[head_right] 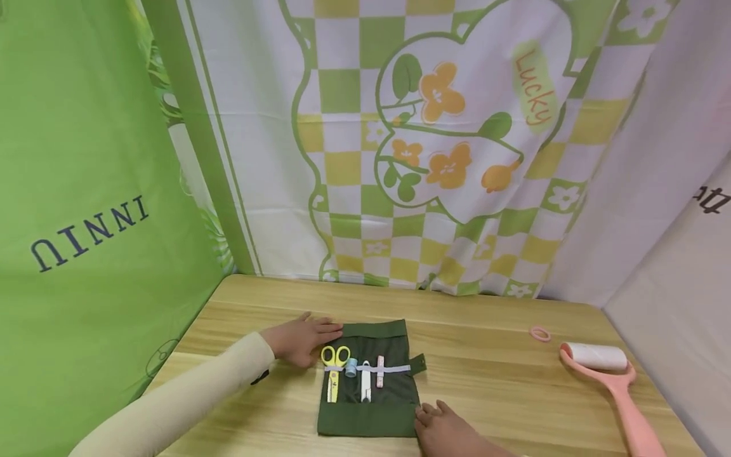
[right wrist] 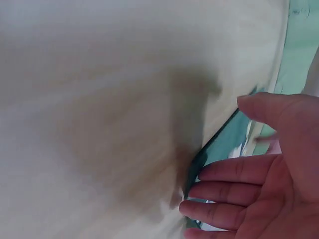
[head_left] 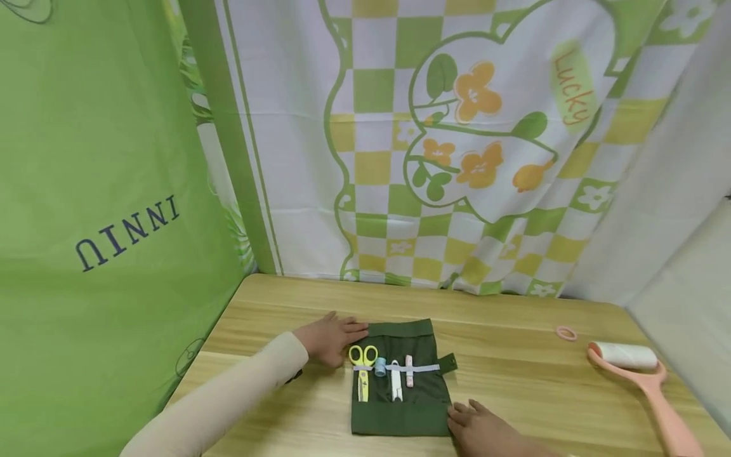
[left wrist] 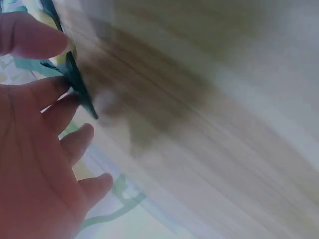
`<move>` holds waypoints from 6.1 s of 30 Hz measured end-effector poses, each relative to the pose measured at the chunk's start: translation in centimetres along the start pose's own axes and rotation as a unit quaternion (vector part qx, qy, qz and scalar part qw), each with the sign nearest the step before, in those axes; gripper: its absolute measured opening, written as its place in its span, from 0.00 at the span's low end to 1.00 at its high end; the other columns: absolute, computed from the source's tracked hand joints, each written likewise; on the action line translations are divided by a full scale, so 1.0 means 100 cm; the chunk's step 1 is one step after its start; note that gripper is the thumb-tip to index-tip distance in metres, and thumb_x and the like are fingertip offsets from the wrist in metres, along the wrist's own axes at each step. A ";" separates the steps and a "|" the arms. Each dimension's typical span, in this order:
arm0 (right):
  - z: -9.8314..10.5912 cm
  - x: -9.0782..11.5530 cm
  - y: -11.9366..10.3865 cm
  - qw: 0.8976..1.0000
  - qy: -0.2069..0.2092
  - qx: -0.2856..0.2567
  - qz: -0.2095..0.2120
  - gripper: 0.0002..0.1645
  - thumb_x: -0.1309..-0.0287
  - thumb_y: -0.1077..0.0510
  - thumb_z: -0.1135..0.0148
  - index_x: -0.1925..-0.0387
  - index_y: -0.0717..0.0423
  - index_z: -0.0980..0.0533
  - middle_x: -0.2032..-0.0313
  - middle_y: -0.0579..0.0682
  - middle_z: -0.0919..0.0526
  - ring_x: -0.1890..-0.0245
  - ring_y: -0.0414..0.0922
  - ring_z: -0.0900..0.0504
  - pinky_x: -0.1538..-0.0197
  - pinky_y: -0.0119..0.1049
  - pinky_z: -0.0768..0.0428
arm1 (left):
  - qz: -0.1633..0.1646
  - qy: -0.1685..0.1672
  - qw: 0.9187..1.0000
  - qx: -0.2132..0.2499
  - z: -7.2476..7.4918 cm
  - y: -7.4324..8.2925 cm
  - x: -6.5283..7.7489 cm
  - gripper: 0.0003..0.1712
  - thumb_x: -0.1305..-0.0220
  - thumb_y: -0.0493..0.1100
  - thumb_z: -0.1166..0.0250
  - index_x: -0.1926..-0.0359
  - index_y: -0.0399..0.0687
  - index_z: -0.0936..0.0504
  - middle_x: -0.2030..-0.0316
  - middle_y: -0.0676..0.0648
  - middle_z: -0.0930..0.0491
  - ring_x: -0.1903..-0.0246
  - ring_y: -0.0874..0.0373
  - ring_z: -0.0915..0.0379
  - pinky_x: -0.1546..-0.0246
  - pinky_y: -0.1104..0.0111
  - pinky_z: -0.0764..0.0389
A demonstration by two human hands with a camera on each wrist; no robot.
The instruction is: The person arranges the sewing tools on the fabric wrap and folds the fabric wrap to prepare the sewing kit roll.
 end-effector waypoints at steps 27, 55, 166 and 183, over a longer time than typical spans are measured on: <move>0.003 -0.032 0.155 0.998 -0.012 -0.064 0.005 0.18 0.40 0.53 0.38 0.51 0.54 0.14 0.42 0.44 0.15 0.31 0.62 0.28 0.36 0.69 0.32 | -0.072 0.086 0.976 -0.185 0.011 0.163 0.083 0.24 0.32 0.71 0.46 0.49 0.66 0.16 0.52 0.66 0.16 0.44 0.66 0.24 0.42 0.65 0.23; 0.002 0.052 0.028 0.979 0.189 -0.037 0.070 0.11 0.48 0.55 0.26 0.63 0.56 0.14 0.64 0.50 0.10 0.64 0.41 0.12 0.65 0.25 0.19 | -0.099 0.087 0.991 0.005 0.005 0.132 0.057 0.32 0.30 0.62 0.40 0.34 0.50 0.23 0.30 0.50 0.29 0.31 0.58 0.31 0.36 0.70 0.25; -0.027 0.015 0.151 0.805 0.121 -0.488 -0.315 0.19 0.30 0.62 0.44 0.47 0.75 0.25 0.77 0.50 0.17 0.79 0.39 0.22 0.77 0.32 0.23 | 0.143 0.235 0.875 0.398 0.018 0.013 -0.003 0.09 0.31 0.44 0.35 0.58 0.47 0.10 0.64 0.50 0.12 0.69 0.65 0.21 0.65 0.71 0.20; -0.030 -0.004 0.160 0.812 0.052 -0.469 -0.343 0.07 0.33 0.65 0.43 0.62 0.67 0.21 0.72 0.50 0.20 0.77 0.42 0.25 0.75 0.34 0.25 | 0.143 0.159 0.807 0.550 0.004 0.009 -0.012 0.07 0.31 0.37 0.37 0.66 0.41 0.14 0.74 0.50 0.21 0.78 0.62 0.31 0.75 0.71 0.28</move>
Point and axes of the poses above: each hand's wrist, its own x-axis away from the middle knuckle, its own z-axis out of the back of the hand, y = z × x, the point moved 9 cm from there along -x, towards the middle knuckle
